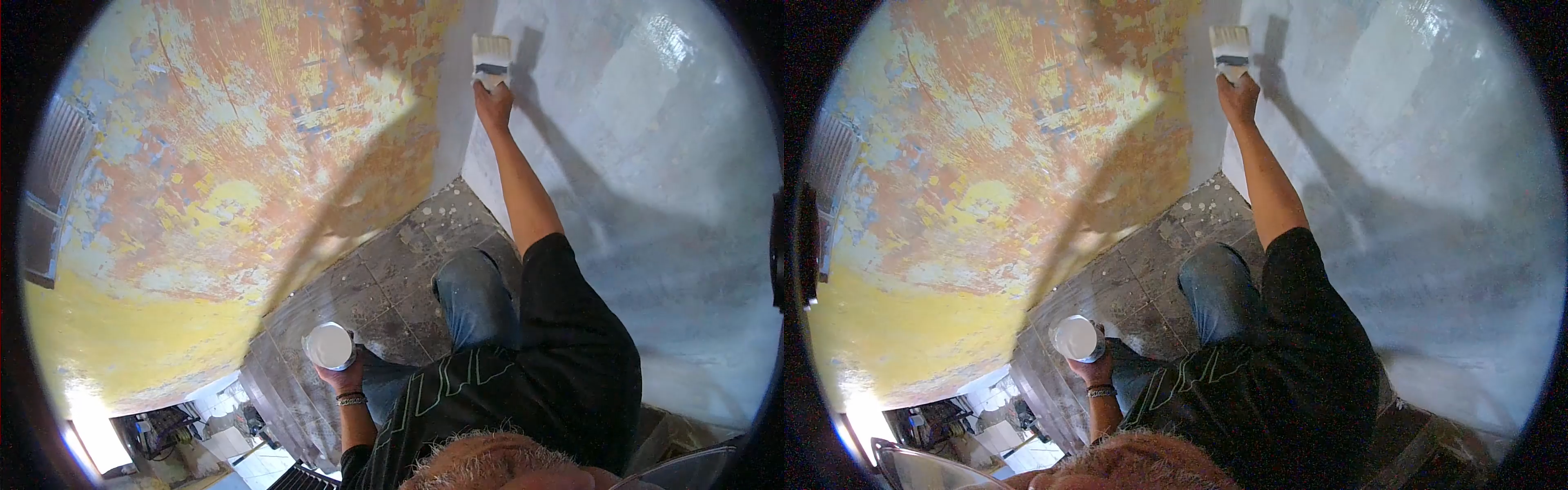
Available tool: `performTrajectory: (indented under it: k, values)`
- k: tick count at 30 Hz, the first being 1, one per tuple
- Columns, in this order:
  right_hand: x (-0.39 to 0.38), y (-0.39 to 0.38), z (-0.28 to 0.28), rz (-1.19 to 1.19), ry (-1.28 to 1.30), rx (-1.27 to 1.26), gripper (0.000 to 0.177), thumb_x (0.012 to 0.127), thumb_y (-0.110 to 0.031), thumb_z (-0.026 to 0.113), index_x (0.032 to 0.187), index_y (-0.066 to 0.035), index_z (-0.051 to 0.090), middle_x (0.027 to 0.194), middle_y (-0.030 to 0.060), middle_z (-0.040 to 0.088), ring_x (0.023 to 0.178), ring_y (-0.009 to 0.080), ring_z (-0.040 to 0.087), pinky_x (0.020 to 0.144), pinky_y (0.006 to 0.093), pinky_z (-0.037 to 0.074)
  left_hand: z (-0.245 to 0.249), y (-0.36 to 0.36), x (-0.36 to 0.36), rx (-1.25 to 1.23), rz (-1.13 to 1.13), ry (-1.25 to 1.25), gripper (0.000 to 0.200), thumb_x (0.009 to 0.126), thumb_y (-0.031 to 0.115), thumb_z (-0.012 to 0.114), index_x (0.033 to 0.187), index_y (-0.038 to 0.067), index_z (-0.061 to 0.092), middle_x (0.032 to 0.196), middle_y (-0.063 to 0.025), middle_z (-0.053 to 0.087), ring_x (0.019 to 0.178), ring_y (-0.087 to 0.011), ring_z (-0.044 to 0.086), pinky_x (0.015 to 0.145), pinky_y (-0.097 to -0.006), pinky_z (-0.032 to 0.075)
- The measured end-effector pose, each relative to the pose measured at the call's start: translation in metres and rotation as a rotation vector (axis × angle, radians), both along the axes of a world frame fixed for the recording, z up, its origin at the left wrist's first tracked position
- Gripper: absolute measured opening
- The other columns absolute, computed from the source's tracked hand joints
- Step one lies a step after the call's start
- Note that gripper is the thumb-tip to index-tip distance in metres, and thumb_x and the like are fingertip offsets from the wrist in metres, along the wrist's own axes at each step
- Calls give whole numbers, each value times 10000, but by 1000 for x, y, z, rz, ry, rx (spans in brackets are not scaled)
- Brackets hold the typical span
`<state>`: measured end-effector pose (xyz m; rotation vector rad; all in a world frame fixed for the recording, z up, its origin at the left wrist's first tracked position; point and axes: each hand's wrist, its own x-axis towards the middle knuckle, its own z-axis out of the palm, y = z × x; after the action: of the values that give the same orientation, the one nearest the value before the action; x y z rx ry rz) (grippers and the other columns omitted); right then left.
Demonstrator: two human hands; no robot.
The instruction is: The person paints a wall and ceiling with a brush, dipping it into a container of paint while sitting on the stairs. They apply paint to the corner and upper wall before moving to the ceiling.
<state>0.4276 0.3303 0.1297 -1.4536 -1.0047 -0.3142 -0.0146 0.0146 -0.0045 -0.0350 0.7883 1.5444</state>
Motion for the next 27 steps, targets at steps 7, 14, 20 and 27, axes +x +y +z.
performTrajectory:
  k: [7, 14, 20, 27]
  values:
    - [-22, -36, -27, 441, 438, -249, 304, 756, -331, 599, 723, -35, 538, 625, 82, 566, 473, 171, 539, 464, 300, 425, -7, -5, 4, 0, 28, 5, 518, 778, 509, 349, 1109, 131, 473, 1015, -101, 550, 917, -287, 538, 749, -445, 456]
    - [-145, -122, -11, 1194, 281, -544, 288, 793, -285, 535, 938, -40, 494, 616, 31, 437, 511, 92, 420, 457, 253, 376, 33, 14, 37, 169, -227, -128, 676, 747, 609, 289, 1143, 87, 459, 1118, -114, 508, 1014, -327, 479, 689, -449, 474]
    - [-181, -161, 4, 1366, 48, -621, 337, 776, -266, 572, 966, -3, 478, 750, 78, 505, 668, 145, 503, 594, 292, 417, 67, 51, 70, 458, -350, -98, 604, 807, 511, 328, 1215, 67, 368, 1273, -121, 370, 1098, -338, 407, 607, -411, 516]
    - [-191, -184, -10, 1306, -231, -646, 337, 748, -344, 564, 827, -21, 512, 768, 180, 556, 729, 355, 542, 633, 414, 405, 48, 57, 72, 571, -431, 321, 616, 708, 237, 562, 1250, 97, 305, 1286, -94, 342, 1177, -262, 324, 853, -394, 419]
